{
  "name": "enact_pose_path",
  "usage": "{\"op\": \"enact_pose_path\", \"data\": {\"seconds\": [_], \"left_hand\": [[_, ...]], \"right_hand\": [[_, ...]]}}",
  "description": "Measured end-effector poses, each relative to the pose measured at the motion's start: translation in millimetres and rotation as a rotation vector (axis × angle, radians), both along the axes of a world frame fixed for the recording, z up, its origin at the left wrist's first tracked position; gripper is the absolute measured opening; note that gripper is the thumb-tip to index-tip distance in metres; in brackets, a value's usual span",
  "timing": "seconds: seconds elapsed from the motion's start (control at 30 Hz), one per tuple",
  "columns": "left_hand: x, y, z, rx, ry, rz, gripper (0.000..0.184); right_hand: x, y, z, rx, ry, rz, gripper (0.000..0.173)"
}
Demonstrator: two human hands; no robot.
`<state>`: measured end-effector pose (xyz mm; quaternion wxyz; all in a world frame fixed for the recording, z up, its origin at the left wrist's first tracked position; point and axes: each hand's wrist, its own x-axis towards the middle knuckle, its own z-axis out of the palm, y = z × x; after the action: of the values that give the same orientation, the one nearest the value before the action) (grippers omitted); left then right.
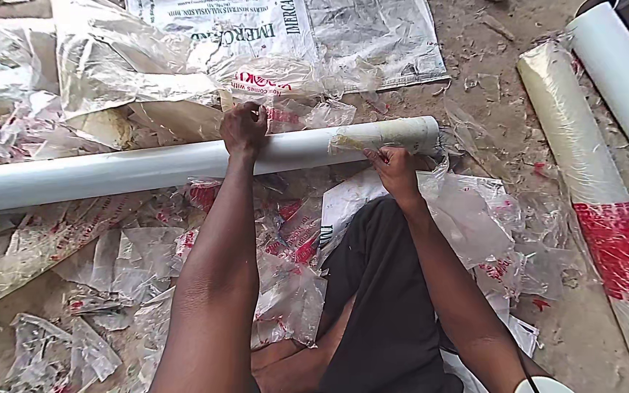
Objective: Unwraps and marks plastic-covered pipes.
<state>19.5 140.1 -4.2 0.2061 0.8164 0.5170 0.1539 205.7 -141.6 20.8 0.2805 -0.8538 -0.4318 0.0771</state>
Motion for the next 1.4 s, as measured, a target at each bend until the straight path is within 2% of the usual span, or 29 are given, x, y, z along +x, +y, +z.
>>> {"op": "enact_pose_path", "data": {"seconds": [0.07,0.1,0.17,0.23,0.37,0.5,0.6,0.67,0.77,0.9,1.13,1.3,1.4], "left_hand": [[1,-2,1,0.015,0.0,0.0,0.043],[1,-2,2,0.023,-0.003,0.0,0.044],[-1,-2,0,0.036,-0.009,-0.005,0.043],[-1,-2,-2,0.05,-0.02,-0.014,0.043],[-4,-6,-2,0.066,-0.041,-0.024,0.042],[-6,-6,-5,0.082,-0.079,-0.018,0.041],[-5,-6,-6,0.071,-0.075,-0.022,0.041],[-6,-8,-6,0.078,-0.081,-0.025,0.041],[-7,-7,-7,0.092,-0.098,-0.02,0.041],[-7,-8,-6,0.098,-0.093,-0.034,0.04],[-9,-7,-9,0.145,-0.084,-0.092,0.04],[-12,-11,-11,0.164,-0.079,-0.151,0.039],[-11,-10,-10,0.159,-0.072,-0.141,0.04]], "right_hand": [[4,11,-6,-0.1,-0.043,-0.067,0.057],[4,12,-8,-0.132,-0.051,-0.079,0.049],[1,12,-11,-0.16,-0.05,-0.078,0.022],[0,12,-13,-0.127,-0.137,-0.068,0.018],[-2,19,-11,-0.085,-0.193,0.005,0.027],[-10,38,-5,-0.023,-0.164,0.113,0.017],[-22,61,-7,-0.001,-0.091,0.204,0.018],[-28,71,-10,0.005,-0.06,0.194,0.023],[-31,68,-18,0.093,-0.008,0.116,0.019],[-37,65,-31,0.05,-0.028,0.111,0.037],[-23,69,-31,-0.026,0.005,0.248,0.021],[-11,75,-23,-0.034,0.001,0.156,0.021],[-8,77,-19,0.05,0.044,0.111,0.019]]}}
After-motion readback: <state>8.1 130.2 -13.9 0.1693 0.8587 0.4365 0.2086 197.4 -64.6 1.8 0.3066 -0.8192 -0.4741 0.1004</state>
